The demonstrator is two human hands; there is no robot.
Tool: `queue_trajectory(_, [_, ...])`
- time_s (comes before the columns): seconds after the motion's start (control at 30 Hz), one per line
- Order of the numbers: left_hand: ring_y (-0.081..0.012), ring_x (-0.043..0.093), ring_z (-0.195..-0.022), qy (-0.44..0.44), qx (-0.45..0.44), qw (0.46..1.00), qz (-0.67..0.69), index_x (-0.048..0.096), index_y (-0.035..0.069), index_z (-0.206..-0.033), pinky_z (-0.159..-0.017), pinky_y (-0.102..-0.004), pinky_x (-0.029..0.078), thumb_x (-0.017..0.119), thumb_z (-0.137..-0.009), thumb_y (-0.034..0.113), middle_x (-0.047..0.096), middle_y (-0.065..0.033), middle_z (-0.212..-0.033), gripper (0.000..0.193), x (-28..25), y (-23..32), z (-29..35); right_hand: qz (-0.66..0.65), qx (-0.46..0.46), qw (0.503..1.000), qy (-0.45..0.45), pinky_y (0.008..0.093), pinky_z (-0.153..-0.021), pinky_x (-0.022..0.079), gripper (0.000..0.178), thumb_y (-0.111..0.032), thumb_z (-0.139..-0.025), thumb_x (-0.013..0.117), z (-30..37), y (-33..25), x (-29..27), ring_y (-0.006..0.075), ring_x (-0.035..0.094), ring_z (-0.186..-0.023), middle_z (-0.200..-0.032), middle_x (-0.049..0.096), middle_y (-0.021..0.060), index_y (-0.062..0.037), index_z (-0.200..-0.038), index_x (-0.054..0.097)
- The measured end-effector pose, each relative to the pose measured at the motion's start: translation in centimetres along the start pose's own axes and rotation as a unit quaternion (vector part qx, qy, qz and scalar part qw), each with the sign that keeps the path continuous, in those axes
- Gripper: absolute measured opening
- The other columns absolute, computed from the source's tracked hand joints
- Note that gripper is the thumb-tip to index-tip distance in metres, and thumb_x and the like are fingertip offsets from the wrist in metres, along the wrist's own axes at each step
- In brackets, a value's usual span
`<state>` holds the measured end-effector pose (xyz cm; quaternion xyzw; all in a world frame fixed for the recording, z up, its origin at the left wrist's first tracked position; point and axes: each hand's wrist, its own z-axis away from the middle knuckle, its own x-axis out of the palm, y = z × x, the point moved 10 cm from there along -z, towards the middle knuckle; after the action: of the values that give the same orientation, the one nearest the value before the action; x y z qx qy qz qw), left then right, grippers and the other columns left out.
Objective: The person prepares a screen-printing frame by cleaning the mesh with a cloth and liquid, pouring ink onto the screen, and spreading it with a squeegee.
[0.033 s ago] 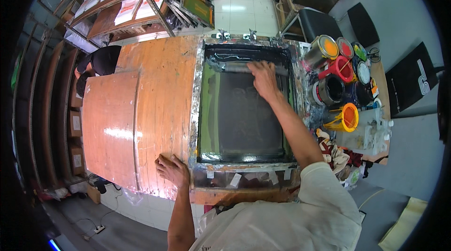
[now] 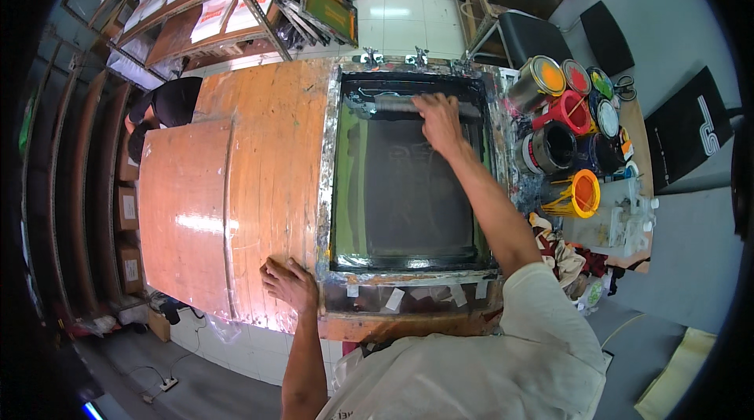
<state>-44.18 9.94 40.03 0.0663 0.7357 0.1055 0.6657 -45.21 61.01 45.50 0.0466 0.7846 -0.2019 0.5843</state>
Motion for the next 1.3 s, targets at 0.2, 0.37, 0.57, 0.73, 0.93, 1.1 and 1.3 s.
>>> queue_trajectory(0.2, [-0.0445, 0.041, -0.127, 0.009, 0.007, 1.000, -0.016, 0.042, -0.001, -0.143, -0.107, -0.0560, 0.031, 0.046, -0.102, 0.043, 0.040, -0.0250, -0.144, 0.060, 0.2, 0.0, -0.2, -0.034, 0.077, 0.988, -0.127, 0.0533, -0.101, 0.040, 0.036, -0.005, -0.085, 0.070, -8.9, 4.8, 0.6, 0.0349, 0.056, -0.121, -0.131, 0.063, 0.0152, -0.0087, -0.120, 0.064])
queue_trajectory(0.37, [-0.0444, 0.041, -0.127, 0.004, -0.001, 1.000, -0.018, 0.042, 0.001, -0.143, -0.105, -0.0571, 0.033, 0.044, -0.102, 0.047, 0.040, -0.0250, -0.145, 0.062, -0.1, 0.8, 0.0, 0.050, 0.015, 0.999, -0.009, 0.0544, -0.105, 0.038, 0.048, -0.007, -0.082, 0.068, -9.2, 3.9, -0.2, 0.0359, 0.049, -0.131, -0.133, 0.059, 0.0179, -0.0101, -0.130, 0.061])
queue_trajectory(0.57, [-0.0426, 0.043, -0.126, 0.028, 0.013, 0.998, -0.054, 0.041, 0.001, -0.145, -0.102, -0.0576, 0.036, 0.039, -0.103, 0.053, 0.041, -0.0229, -0.143, 0.067, 0.9, -0.8, 0.4, 0.089, 0.053, 0.983, 0.150, 0.0513, -0.109, 0.034, 0.048, -0.006, -0.088, 0.060, -6.5, 2.8, -2.4, 0.0343, 0.047, -0.129, -0.138, 0.050, 0.0201, -0.0114, -0.135, 0.060])
queue_trajectory(0.73, [-0.0416, 0.046, -0.122, 0.028, 0.018, 0.997, -0.071, 0.041, 0.003, -0.144, -0.099, -0.0559, 0.038, 0.036, -0.103, 0.055, 0.042, -0.0222, -0.143, 0.066, 1.6, -1.0, 0.2, -0.097, 0.106, 0.938, 0.314, 0.0487, -0.096, 0.040, 0.052, -0.004, -0.080, 0.075, 2.6, 2.2, -11.6, 0.0331, 0.054, -0.113, -0.120, 0.054, 0.0154, -0.0091, -0.130, 0.061])
queue_trajectory(0.93, [-0.0395, 0.047, -0.123, 0.023, 0.015, 0.995, -0.091, 0.041, 0.006, -0.144, -0.097, -0.0571, 0.040, 0.034, -0.103, 0.058, 0.041, -0.0203, -0.145, 0.066, 1.7, -1.4, 0.0, -0.126, 0.093, 0.910, 0.384, 0.0434, -0.074, 0.050, 0.017, -0.004, -0.081, 0.072, 18.8, 2.5, -20.6, 0.0331, 0.062, -0.086, -0.089, 0.065, 0.0110, -0.0064, -0.097, 0.072])
queue_trajectory(1.1, [-0.0369, 0.050, -0.120, 0.055, 0.010, 0.993, -0.105, 0.047, 0.007, -0.137, -0.093, -0.0553, 0.044, 0.037, -0.104, 0.053, 0.046, -0.0167, -0.142, 0.057, 0.6, -0.9, 0.5, 0.137, 0.231, 0.894, 0.359, 0.0431, -0.075, 0.052, 0.007, -0.006, -0.080, 0.071, 24.8, 14.3, -30.5, 0.0303, 0.062, -0.089, -0.089, 0.068, 0.0076, -0.0108, -0.085, 0.073])
queue_trajectory(1.3, [-0.0372, 0.048, -0.122, 0.051, 0.015, 0.994, -0.097, 0.046, 0.007, -0.140, -0.094, -0.0550, 0.043, 0.038, -0.104, 0.055, 0.044, -0.0170, -0.143, 0.061, 0.8, -1.0, 0.4, 0.289, 0.331, 0.896, 0.058, 0.0453, -0.082, 0.054, 0.016, -0.016, -0.080, 0.074, 23.5, 29.2, -30.5, 0.0344, 0.066, -0.102, -0.099, 0.072, 0.0144, -0.0081, -0.094, 0.078])
